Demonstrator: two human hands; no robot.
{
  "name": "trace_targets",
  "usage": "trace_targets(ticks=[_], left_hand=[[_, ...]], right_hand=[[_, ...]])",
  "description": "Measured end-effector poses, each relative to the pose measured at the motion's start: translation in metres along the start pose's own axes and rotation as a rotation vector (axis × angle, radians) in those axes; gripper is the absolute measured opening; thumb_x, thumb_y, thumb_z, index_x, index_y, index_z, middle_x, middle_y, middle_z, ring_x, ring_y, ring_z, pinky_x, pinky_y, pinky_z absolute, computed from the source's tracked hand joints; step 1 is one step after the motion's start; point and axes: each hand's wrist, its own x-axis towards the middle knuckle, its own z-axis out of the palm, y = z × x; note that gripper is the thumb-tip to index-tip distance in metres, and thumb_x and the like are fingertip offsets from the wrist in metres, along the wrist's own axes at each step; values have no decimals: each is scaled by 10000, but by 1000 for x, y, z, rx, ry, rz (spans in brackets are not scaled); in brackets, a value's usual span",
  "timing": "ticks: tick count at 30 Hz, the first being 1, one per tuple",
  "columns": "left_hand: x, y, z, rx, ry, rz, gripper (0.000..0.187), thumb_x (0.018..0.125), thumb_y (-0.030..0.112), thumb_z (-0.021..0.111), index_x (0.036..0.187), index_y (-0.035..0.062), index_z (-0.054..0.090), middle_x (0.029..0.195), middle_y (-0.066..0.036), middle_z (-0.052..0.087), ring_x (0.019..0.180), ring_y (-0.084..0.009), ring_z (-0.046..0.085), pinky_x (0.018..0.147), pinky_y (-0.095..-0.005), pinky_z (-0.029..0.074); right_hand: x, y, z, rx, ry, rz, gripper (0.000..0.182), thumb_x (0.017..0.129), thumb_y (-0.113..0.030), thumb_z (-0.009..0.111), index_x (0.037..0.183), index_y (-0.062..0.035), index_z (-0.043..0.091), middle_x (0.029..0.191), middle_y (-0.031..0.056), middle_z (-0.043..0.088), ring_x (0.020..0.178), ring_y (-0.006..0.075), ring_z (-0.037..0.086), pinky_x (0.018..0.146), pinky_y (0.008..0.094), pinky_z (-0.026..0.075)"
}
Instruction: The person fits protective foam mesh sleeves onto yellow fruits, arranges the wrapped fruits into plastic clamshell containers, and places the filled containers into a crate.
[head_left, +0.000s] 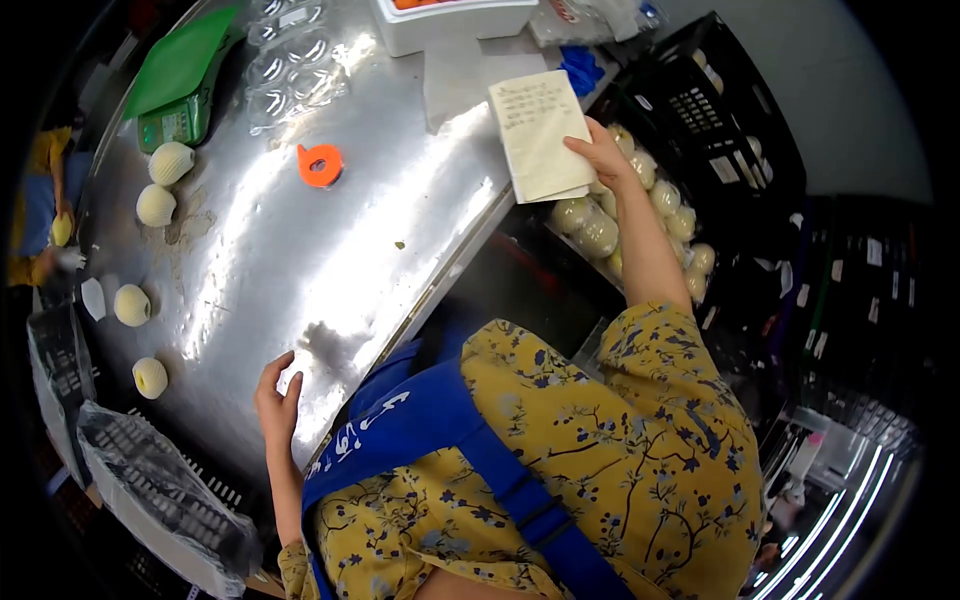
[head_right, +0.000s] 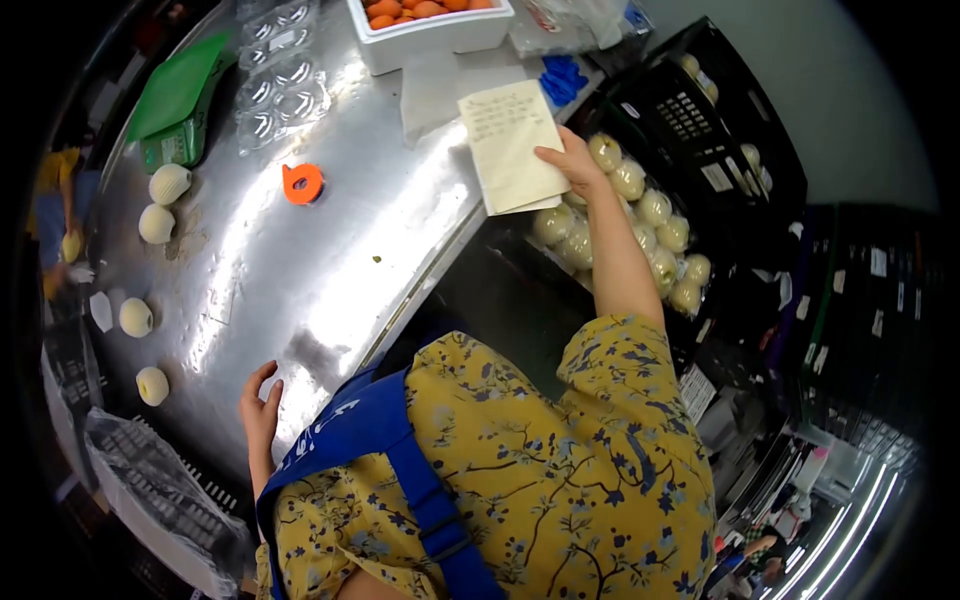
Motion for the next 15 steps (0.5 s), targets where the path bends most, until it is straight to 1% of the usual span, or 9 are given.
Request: trace_targets(ticks=[5, 8, 10, 11, 12, 14, 15], left_hand=[[4, 10, 14, 13, -90, 39, 297, 787, 95, 632, 1077, 31, 618, 1049, -111, 637, 1010, -233, 592, 897, -323, 434], [9, 13, 29, 15, -167, 58, 304, 784, 93, 635, 1081, 32, 617, 1043, -110, 639, 1011, -232, 591, 898, -322, 433], [11, 14, 42, 26, -214, 66, 307, 782, 91, 636, 1083, 34, 617, 1031, -109, 643, 1010, -233, 592, 900, -325, 433], [11, 12, 48, 47, -251, 50, 359, 793, 99, 629, 1145, 43, 582, 1097, -121, 610, 1054, -255, 564, 922, -335, 419], [12, 10, 56, 78, -217, 95, 379, 797, 104, 627, 1167, 47, 566, 1133, -125, 586, 1072, -264, 549, 930, -337, 413], [9, 1, 73, 147, -153, 184, 420, 805, 112, 622, 1212, 55, 533, 1207, -133, 538, 1110, -281, 519, 946, -341, 400], [8, -8, 79, 188, -176, 191, 462, 823, 140, 609, 1264, 70, 491, 1309, -149, 437, 1188, -312, 439, 983, -366, 365]], right_hand=[[-32, 12, 18, 30, 18, -20, 433, 783, -60, 664, 1172, 13, 490, 1078, 80, 585, 970, 150, 563, 850, 286, 458], [-58, 13, 22, 7, 18, -13, 466, 798, -90, 665, 1208, 4, 465, 1107, 77, 575, 1004, 143, 555, 868, 276, 450], [-75, 16, 22, 5, 13, 1, 456, 801, -89, 660, 1204, 7, 470, 1105, 77, 576, 1010, 142, 553, 874, 276, 446], [-82, 19, 21, -10, 8, 16, 457, 801, -89, 659, 1205, 9, 470, 1105, 77, 576, 1012, 142, 552, 877, 276, 445], [-89, 21, 20, -23, 1, 31, 458, 802, -90, 658, 1207, 11, 469, 1105, 78, 577, 1015, 141, 551, 879, 277, 443], [-107, 24, 17, -6, -86, 110, 457, 801, -104, 660, 1201, 15, 476, 1102, 78, 578, 1015, 140, 548, 882, 278, 440], [-116, 24, 16, 3, -125, 146, 456, 800, -110, 662, 1198, 17, 479, 1100, 78, 579, 1015, 140, 546, 884, 278, 438]])
